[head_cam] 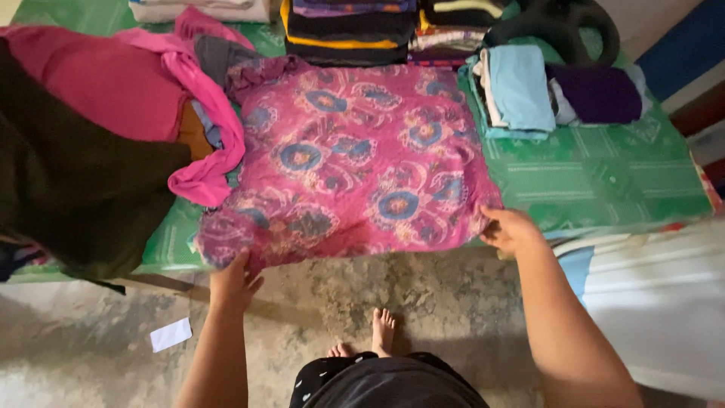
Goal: Folding various items of laundry and stacking them on a patterned table.
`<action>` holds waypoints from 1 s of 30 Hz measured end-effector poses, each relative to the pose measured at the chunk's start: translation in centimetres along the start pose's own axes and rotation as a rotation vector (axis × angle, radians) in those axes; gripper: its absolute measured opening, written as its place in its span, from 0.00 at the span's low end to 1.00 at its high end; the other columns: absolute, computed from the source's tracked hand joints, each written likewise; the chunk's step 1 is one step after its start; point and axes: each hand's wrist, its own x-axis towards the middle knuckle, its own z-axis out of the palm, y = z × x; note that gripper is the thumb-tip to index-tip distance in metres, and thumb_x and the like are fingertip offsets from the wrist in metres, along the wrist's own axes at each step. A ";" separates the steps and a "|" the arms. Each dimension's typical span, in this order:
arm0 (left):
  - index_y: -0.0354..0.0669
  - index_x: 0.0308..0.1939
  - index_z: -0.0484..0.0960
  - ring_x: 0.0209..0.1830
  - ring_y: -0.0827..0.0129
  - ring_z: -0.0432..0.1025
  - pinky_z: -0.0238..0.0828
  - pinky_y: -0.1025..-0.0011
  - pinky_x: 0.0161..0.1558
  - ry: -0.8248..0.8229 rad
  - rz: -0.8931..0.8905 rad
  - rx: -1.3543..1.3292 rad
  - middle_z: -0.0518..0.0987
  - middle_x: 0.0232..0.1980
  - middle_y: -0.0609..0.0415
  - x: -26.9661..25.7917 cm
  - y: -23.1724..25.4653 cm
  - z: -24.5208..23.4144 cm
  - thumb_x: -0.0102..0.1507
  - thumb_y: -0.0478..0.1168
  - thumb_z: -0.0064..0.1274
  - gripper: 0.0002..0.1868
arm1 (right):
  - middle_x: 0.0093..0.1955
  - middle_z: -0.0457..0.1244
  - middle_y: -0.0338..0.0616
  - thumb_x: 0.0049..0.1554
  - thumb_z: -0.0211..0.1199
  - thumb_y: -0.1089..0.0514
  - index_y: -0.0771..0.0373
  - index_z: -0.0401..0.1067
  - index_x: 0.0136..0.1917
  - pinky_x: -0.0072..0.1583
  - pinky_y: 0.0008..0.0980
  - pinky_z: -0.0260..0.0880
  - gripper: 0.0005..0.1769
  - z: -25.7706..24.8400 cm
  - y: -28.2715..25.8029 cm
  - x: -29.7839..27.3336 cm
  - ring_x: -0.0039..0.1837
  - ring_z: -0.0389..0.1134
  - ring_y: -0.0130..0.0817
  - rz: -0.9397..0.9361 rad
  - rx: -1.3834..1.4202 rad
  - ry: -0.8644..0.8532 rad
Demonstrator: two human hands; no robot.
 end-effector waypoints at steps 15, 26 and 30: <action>0.43 0.54 0.78 0.49 0.68 0.79 0.79 0.65 0.51 -0.406 0.003 -0.570 0.83 0.50 0.56 -0.9 5.9 2.6 0.65 0.33 0.53 0.13 | 0.62 0.67 0.38 0.62 0.61 0.58 0.57 0.70 0.59 0.64 0.50 0.67 0.12 3.6 0.5 -6.0 0.65 0.68 0.37 -0.142 0.571 0.013; 0.41 0.55 0.78 0.44 0.66 0.75 0.72 0.67 0.47 -0.090 0.331 0.756 0.83 0.46 0.48 -1.3 12.3 0.5 0.66 0.56 0.60 0.25 | 0.47 0.62 0.40 0.63 0.60 0.57 0.56 0.69 0.54 0.38 0.34 0.55 0.06 -1.1 0.3 -1.8 0.43 0.59 0.33 -0.130 0.442 0.415; 0.33 0.49 0.87 0.38 0.58 0.79 0.79 0.57 0.45 -0.169 0.178 1.095 0.85 0.43 0.39 -0.4 14.8 -2.7 0.66 0.61 0.58 0.30 | 0.42 0.61 0.39 0.62 0.59 0.58 0.55 0.69 0.49 0.35 0.32 0.53 0.02 -2.1 -1.0 0.8 0.39 0.59 0.30 -0.192 0.418 0.419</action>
